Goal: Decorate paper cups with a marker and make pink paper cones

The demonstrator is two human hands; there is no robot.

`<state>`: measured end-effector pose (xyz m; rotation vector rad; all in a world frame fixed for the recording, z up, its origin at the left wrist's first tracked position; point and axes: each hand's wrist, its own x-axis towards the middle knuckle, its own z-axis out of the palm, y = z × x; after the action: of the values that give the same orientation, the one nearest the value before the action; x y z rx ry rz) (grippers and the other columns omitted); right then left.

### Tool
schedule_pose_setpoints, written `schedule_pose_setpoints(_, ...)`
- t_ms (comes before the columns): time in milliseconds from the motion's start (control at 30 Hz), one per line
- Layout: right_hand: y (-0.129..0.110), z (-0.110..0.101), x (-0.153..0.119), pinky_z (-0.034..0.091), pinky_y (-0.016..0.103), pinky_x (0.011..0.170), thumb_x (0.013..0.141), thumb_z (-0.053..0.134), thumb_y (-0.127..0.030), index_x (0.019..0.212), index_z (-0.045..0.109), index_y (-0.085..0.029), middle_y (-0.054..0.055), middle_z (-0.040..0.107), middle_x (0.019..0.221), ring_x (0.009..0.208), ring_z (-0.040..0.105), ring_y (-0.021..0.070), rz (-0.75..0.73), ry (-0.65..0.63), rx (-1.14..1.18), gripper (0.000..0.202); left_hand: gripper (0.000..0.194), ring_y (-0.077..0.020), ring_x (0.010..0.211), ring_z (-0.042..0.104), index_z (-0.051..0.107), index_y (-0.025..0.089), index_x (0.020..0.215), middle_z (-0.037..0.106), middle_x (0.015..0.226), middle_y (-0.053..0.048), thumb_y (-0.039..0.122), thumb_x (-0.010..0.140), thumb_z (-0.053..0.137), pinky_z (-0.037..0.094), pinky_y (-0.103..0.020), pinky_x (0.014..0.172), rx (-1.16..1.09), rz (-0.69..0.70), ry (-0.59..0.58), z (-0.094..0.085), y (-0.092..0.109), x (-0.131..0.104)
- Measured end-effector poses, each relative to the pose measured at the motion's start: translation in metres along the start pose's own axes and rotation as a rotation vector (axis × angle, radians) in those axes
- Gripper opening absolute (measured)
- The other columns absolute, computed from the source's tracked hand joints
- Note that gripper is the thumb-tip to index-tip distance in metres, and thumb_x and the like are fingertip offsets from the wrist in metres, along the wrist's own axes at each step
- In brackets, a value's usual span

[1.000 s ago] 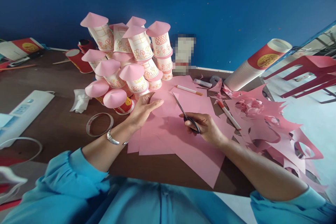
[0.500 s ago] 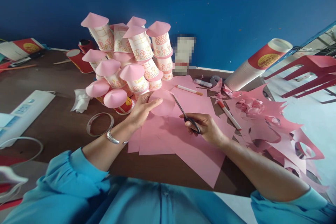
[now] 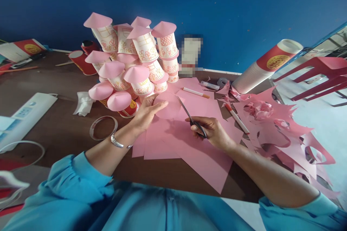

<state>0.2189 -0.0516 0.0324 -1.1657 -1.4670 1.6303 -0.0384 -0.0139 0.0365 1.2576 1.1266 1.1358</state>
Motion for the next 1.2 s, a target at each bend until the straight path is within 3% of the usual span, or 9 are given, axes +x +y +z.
schedule_pose_setpoints(433, -0.0027, 0.0008, -0.0008, 0.046, 0.028, 0.053, 0.074, 0.086, -0.068, 0.104, 0.078, -0.015, 0.000, 0.061, 0.062, 0.055, 0.054, 0.0128, 0.025, 0.009, 0.014, 0.061, 0.031, -0.0178, 0.072, 0.063, 0.068, 0.018, 0.084, 0.069, 0.076, -0.001, 0.048, 0.084, 0.080, 0.050, -0.029, 0.067, -0.078, -0.071, -0.106, 0.0030, -0.0008, -0.0027)
schedule_pose_setpoints(600, -0.0032, 0.0005, -0.0005, 0.047, 0.027, 0.053, 0.073, 0.087, -0.067, 0.105, 0.078, -0.015, -0.001, 0.061, 0.062, 0.055, 0.055, 0.0128, 0.026, 0.009, 0.008, 0.062, 0.027, -0.0168, 0.072, 0.062, 0.071, 0.019, 0.088, 0.069, 0.077, 0.000, 0.042, 0.081, 0.083, 0.050, -0.027, 0.065, -0.109, -0.087, -0.101, 0.0039, -0.0010, -0.0033)
schedule_pose_setpoints(1200, -0.0013, -0.0019, 0.0004, 0.042, 0.025, 0.047, 0.078, 0.084, -0.069, 0.105, 0.079, -0.014, -0.002, 0.058, 0.060, 0.051, 0.051, 0.0106, -0.014, -0.018, -0.013, 0.061, 0.026, -0.0158, 0.074, 0.062, 0.073, 0.019, 0.092, 0.073, 0.085, -0.001, 0.042, 0.084, 0.081, 0.051, -0.026, 0.067, -0.137, -0.058, -0.114, 0.0036, 0.0017, -0.0014)
